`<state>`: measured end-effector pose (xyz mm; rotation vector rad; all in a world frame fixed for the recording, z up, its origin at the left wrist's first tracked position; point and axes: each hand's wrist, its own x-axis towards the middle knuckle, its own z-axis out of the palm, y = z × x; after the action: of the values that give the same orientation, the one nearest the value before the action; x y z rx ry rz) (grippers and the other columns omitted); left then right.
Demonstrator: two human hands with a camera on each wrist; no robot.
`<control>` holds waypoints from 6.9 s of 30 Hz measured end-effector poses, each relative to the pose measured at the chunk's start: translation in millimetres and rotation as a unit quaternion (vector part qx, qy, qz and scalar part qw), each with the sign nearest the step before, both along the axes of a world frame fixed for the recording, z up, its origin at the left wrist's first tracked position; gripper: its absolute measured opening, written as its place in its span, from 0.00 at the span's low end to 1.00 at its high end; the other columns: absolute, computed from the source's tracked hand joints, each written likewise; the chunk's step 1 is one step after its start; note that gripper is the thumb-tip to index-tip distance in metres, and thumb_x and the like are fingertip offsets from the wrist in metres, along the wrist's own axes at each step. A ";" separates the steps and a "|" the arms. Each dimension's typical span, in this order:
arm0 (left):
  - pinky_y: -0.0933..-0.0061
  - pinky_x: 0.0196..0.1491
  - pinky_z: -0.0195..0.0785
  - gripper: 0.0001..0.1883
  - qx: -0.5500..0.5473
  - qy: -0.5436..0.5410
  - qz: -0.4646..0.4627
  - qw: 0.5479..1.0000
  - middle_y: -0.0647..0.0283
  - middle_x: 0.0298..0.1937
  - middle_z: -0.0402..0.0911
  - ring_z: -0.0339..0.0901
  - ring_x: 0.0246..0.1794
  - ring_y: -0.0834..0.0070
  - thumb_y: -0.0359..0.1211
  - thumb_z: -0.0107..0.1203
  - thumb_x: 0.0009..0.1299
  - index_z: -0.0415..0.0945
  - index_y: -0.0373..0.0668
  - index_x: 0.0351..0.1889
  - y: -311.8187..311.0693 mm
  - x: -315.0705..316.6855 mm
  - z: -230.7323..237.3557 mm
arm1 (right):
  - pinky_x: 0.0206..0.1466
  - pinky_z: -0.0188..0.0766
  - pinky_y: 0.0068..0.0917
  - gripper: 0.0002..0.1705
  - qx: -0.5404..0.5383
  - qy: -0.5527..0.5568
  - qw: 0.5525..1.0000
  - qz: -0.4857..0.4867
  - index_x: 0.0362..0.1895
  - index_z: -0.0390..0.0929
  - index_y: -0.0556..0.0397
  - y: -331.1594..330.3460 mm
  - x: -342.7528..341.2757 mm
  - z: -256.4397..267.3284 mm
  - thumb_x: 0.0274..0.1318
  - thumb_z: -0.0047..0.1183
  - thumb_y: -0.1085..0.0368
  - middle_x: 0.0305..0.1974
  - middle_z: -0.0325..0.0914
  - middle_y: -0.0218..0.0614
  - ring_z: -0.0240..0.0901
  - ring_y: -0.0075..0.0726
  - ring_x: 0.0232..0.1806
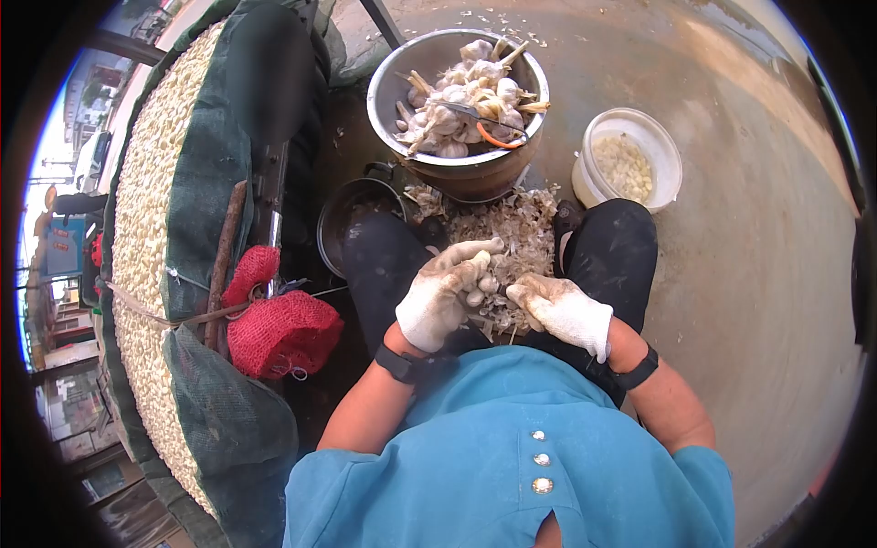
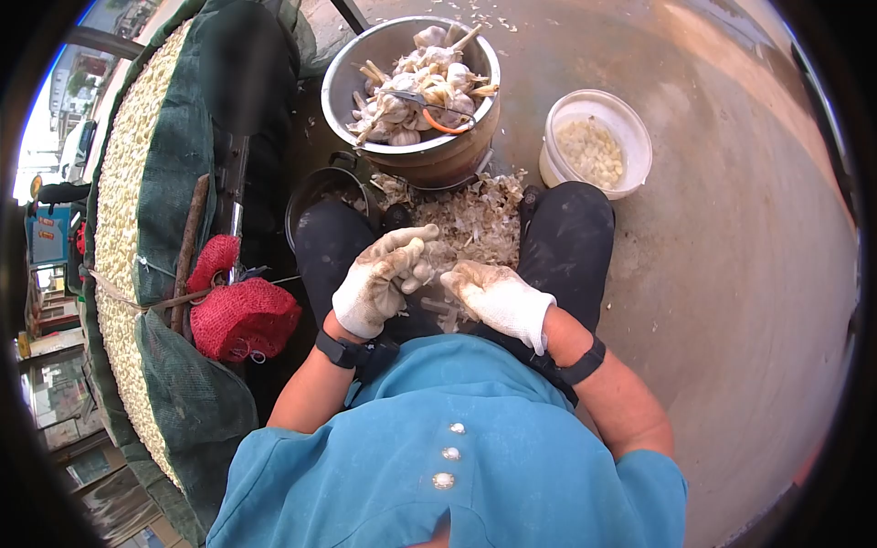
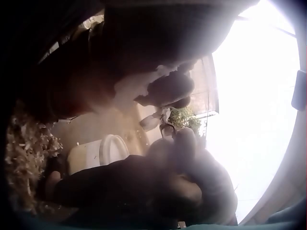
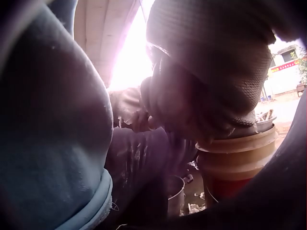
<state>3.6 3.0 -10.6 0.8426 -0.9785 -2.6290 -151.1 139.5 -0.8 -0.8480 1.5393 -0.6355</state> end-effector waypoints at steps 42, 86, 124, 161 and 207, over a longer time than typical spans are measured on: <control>0.89 0.22 0.55 0.16 0.037 0.001 -0.112 0.993 0.69 0.32 0.76 0.65 0.22 0.88 0.44 0.44 0.76 0.73 0.41 0.48 0.3 3.5 -21.1 | 0.47 0.72 0.29 0.19 -0.072 -0.017 0.997 -0.018 0.53 0.75 0.48 -5.1 -2.6 -1.4 0.68 0.43 0.52 0.42 0.79 0.38 0.75 0.32 0.40; 0.58 0.59 0.67 0.29 0.135 0.082 -0.025 0.987 0.48 0.52 0.75 0.74 0.53 0.62 0.51 0.41 0.76 0.69 0.31 0.56 -5.0 -17.8 -44.3 | 0.44 0.70 0.28 0.23 -0.086 0.187 0.976 -0.075 0.54 0.74 0.48 -18.2 -22.6 6.2 0.56 0.59 0.54 0.40 0.80 0.39 0.75 0.35 0.38; 0.78 0.34 0.69 0.09 -0.519 -0.180 -0.077 0.832 0.68 0.30 0.78 0.73 0.28 0.84 0.32 0.46 0.68 0.75 0.39 0.40 28.3 -9.9 8.2 | 0.26 0.63 0.15 0.13 -0.082 -0.034 0.971 -0.220 0.44 0.75 0.52 -23.7 11.6 5.9 0.59 0.59 0.61 0.31 0.75 0.23 0.64 0.13 0.26; 0.88 0.36 0.64 0.14 -0.077 -0.060 -0.116 0.988 0.72 0.38 0.76 0.69 0.32 0.89 0.33 0.53 0.72 0.73 0.38 0.53 -5.1 9.9 25.3 | 0.24 0.51 0.10 0.18 -0.052 -0.154 0.982 -0.095 0.57 0.68 0.51 8.4 -9.5 21.2 0.67 0.39 0.59 0.26 0.66 0.20 0.55 0.10 0.23; 0.74 0.44 0.70 0.20 0.056 0.021 -0.003 0.998 0.63 0.42 0.73 0.69 0.38 0.78 0.31 0.49 0.72 0.66 0.31 0.59 -1.2 -1.2 -4.9 | 0.28 0.61 0.20 0.17 -0.052 -0.002 0.998 -0.025 0.44 0.76 0.52 -0.1 2.3 1.0 0.67 0.46 0.52 0.21 0.66 0.24 0.60 0.18 0.23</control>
<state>2.5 1.9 -15.5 0.8053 -0.8312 -2.7172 -148.8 139.5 0.2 -0.8874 1.5380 -0.7580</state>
